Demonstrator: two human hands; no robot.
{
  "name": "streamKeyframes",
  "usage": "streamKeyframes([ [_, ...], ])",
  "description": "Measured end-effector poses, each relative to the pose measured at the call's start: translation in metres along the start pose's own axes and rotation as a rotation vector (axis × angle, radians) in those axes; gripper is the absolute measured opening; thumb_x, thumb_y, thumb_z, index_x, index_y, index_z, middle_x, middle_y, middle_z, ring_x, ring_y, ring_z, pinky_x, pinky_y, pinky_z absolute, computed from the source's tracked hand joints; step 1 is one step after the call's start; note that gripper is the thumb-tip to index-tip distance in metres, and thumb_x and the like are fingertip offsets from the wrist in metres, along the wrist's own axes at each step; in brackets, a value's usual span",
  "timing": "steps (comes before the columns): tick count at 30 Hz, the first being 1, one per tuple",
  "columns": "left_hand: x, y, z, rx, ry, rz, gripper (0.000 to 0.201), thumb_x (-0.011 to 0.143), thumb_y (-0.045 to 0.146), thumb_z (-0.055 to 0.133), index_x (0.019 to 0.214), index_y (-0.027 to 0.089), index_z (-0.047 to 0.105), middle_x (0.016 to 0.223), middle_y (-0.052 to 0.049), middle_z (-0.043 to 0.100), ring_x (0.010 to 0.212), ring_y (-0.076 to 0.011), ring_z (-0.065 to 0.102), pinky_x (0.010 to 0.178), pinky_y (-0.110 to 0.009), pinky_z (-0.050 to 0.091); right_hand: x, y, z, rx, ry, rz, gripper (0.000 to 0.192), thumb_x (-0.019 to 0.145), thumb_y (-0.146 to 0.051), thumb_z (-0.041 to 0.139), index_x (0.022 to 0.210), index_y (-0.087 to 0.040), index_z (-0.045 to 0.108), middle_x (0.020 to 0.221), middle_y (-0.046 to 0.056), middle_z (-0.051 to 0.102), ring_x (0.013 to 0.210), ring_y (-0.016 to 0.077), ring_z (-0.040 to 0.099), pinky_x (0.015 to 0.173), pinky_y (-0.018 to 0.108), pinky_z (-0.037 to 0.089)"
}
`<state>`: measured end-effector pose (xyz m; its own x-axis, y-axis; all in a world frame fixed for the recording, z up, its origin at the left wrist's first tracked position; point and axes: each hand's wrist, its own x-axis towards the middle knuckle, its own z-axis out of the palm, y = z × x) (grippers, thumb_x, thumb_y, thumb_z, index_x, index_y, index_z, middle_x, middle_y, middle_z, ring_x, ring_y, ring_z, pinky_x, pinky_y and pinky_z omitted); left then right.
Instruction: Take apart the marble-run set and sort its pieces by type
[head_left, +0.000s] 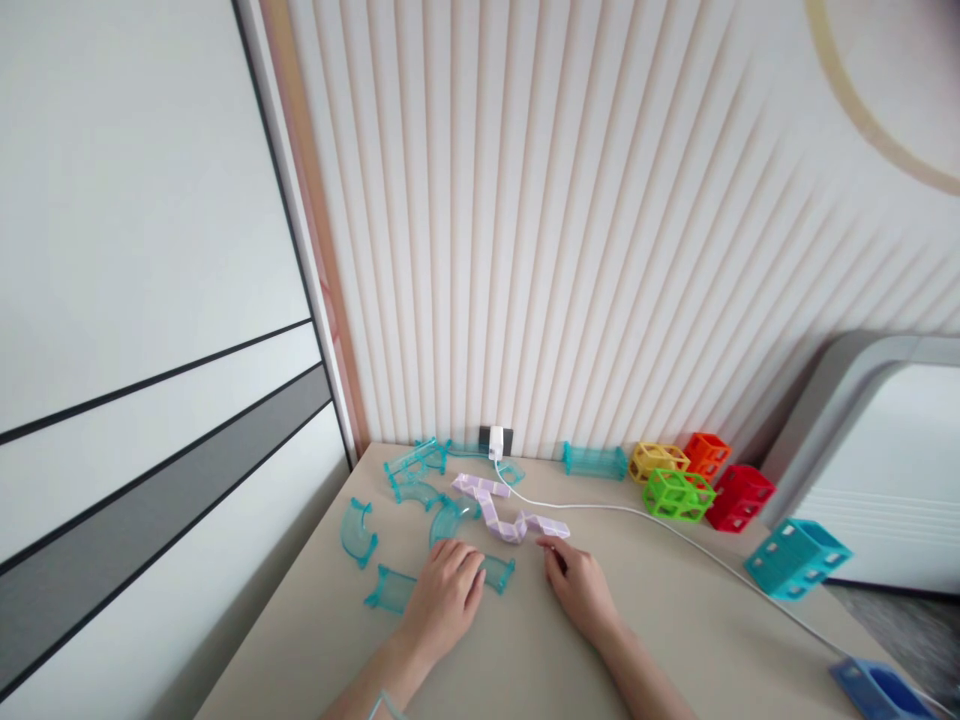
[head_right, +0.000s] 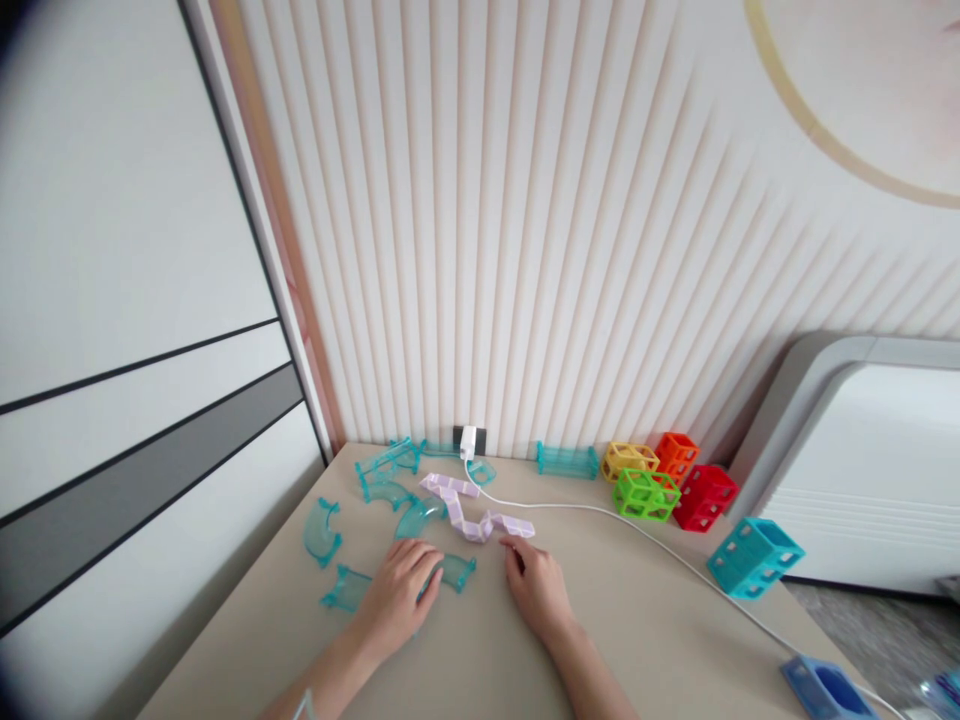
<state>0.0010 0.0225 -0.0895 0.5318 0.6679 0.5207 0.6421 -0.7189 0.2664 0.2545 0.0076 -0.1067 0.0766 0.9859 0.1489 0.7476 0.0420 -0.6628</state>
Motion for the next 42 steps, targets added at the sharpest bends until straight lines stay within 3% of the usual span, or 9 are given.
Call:
streamKeyframes([
  [4, 0.0, 0.0, 0.001, 0.009, 0.026, 0.006, 0.018, 0.096, 0.011, 0.047, 0.098, 0.022, 0.062, 0.091, -0.004, 0.068, 0.087, -0.024, 0.066, 0.081, -0.041, 0.056, 0.002, 0.002, 0.0, -0.008, -0.016, -0.001, 0.041, 0.092, -0.032, 0.041, 0.11, -0.023, 0.077, 0.073, 0.005, 0.076, 0.069, 0.0238, 0.072, 0.068, 0.03, 0.05],
  [10, -0.002, 0.001, -0.002, 0.002, 0.038, -0.026, 0.02, 0.095, 0.01, 0.051, 0.102, 0.026, 0.063, 0.101, -0.004, 0.07, 0.094, -0.0237, 0.068, 0.085, -0.038, 0.058, 0.003, 0.003, 0.0, -0.03, -0.047, 0.002, 0.041, 0.093, -0.033, 0.04, 0.109, -0.023, 0.076, 0.077, 0.005, 0.078, 0.072, 0.0247, 0.073, 0.07, 0.032, 0.052],
  [15, 0.001, -0.006, -0.01, 0.04, 0.059, -0.063, 0.022, 0.095, 0.013, 0.053, 0.104, 0.028, 0.067, 0.106, -0.005, 0.073, 0.099, -0.0259, 0.07, 0.09, -0.038, 0.057, 0.003, 0.003, -0.001, -0.038, -0.067, 0.002, 0.039, 0.093, -0.032, 0.041, 0.107, -0.024, 0.077, 0.091, 0.006, 0.081, 0.083, 0.0265, 0.076, 0.075, 0.033, 0.053],
  [18, 0.017, -0.038, -0.025, 0.095, 0.083, -0.172, 0.022, 0.097, 0.019, 0.051, 0.108, 0.027, 0.068, 0.116, -0.007, 0.072, 0.109, -0.0287, 0.068, 0.1, -0.044, 0.052, 0.003, 0.003, -0.001, -0.04, -0.081, -0.004, 0.038, 0.093, -0.032, 0.042, 0.108, -0.025, 0.076, 0.1, 0.006, 0.081, 0.093, 0.0271, 0.076, 0.08, 0.034, 0.053],
  [22, 0.051, -0.115, -0.048, 0.151, 0.037, -0.358, 0.026, 0.098, 0.019, 0.048, 0.114, 0.017, 0.068, 0.117, -0.016, 0.069, 0.118, -0.0354, 0.062, 0.105, -0.053, 0.046, 0.002, 0.004, -0.002, -0.046, -0.097, -0.017, 0.038, 0.094, -0.032, 0.042, 0.109, -0.025, 0.076, 0.103, 0.006, 0.081, 0.096, 0.0266, 0.076, 0.082, 0.033, 0.053],
  [25, 0.072, -0.17, -0.055, 0.143, -0.062, -0.469, 0.024, 0.095, 0.016, 0.057, 0.117, 0.015, 0.068, 0.119, -0.015, 0.069, 0.121, -0.0316, 0.062, 0.109, -0.05, 0.046, 0.001, 0.002, -0.003, -0.045, -0.098, -0.029, 0.037, 0.094, -0.031, 0.042, 0.108, -0.025, 0.076, 0.104, 0.006, 0.081, 0.098, 0.0262, 0.076, 0.083, 0.032, 0.053],
  [28, 0.083, -0.204, -0.053, 0.11, -0.179, -0.551, 0.029, 0.096, 0.029, 0.066, 0.122, 0.016, 0.064, 0.125, -0.01, 0.067, 0.114, -0.0263, 0.065, 0.1, -0.05, 0.053, 0.0, 0.001, -0.004, -0.04, -0.097, -0.035, 0.037, 0.095, -0.031, 0.042, 0.107, -0.025, 0.076, 0.103, 0.006, 0.081, 0.097, 0.0261, 0.076, 0.083, 0.032, 0.053],
  [35, 0.082, -0.225, -0.035, 0.062, -0.3, -0.644, 0.037, 0.096, 0.035, 0.067, 0.128, 0.017, 0.061, 0.131, -0.01, 0.063, 0.112, -0.0262, 0.065, 0.094, -0.048, 0.057, -0.001, -0.001, -0.006, -0.034, -0.11, -0.035, 0.037, 0.096, -0.03, 0.042, 0.109, -0.025, 0.076, 0.107, 0.007, 0.08, 0.1, 0.026, 0.075, 0.086, 0.033, 0.052],
  [42, 0.076, -0.223, -0.028, 0.101, -0.242, -0.559, 0.032, 0.096, 0.035, 0.066, 0.123, 0.017, 0.064, 0.128, -0.01, 0.065, 0.114, -0.0263, 0.064, 0.098, -0.05, 0.054, -0.002, -0.002, -0.007, -0.028, -0.112, -0.042, 0.036, 0.096, -0.031, 0.043, 0.108, -0.025, 0.076, 0.109, 0.007, 0.08, 0.102, 0.0251, 0.075, 0.087, 0.031, 0.052],
])
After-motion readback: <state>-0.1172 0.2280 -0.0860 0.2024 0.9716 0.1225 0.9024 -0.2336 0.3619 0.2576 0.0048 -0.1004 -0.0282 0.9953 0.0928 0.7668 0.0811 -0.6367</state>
